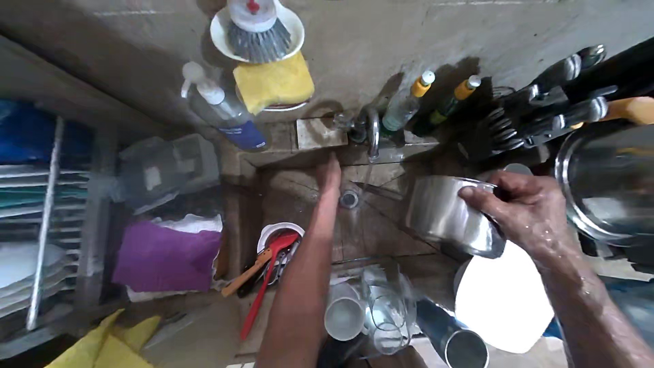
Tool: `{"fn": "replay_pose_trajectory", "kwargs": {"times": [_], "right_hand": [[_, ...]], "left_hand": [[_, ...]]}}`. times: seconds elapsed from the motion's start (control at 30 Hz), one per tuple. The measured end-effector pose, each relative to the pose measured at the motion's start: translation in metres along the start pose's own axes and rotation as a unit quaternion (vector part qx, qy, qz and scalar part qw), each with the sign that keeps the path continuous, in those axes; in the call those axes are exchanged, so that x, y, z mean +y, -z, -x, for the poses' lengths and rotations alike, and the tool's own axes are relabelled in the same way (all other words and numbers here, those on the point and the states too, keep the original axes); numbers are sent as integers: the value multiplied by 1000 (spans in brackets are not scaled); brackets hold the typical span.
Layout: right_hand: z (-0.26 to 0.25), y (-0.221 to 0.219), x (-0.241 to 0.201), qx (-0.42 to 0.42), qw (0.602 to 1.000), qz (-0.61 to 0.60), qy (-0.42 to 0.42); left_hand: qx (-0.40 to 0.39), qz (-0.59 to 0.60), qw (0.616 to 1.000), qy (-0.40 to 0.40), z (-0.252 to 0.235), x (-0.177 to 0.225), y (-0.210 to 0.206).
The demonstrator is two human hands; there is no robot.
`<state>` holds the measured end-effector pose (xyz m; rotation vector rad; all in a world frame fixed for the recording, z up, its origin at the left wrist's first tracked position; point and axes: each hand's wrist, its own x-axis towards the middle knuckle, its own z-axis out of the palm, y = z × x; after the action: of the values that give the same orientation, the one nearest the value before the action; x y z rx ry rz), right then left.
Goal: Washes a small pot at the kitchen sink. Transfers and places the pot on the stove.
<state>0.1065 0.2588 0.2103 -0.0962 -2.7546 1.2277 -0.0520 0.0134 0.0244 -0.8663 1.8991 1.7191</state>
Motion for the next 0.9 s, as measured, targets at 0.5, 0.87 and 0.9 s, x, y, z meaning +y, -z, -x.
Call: {"fn": "replay_pose_trajectory", "kwargs": {"times": [0.5, 0.87, 0.9], "right_hand": [[37, 67, -13, -25, 973, 91, 209], [29, 59, 2, -25, 988, -11, 154], [28, 57, 3, -29, 988, -28, 148]], "left_hand": [[-141, -111, 981, -67, -69, 113, 2], [-100, -147, 977, -120, -60, 84, 16], [-89, -139, 978, -131, -54, 76, 19]]}}
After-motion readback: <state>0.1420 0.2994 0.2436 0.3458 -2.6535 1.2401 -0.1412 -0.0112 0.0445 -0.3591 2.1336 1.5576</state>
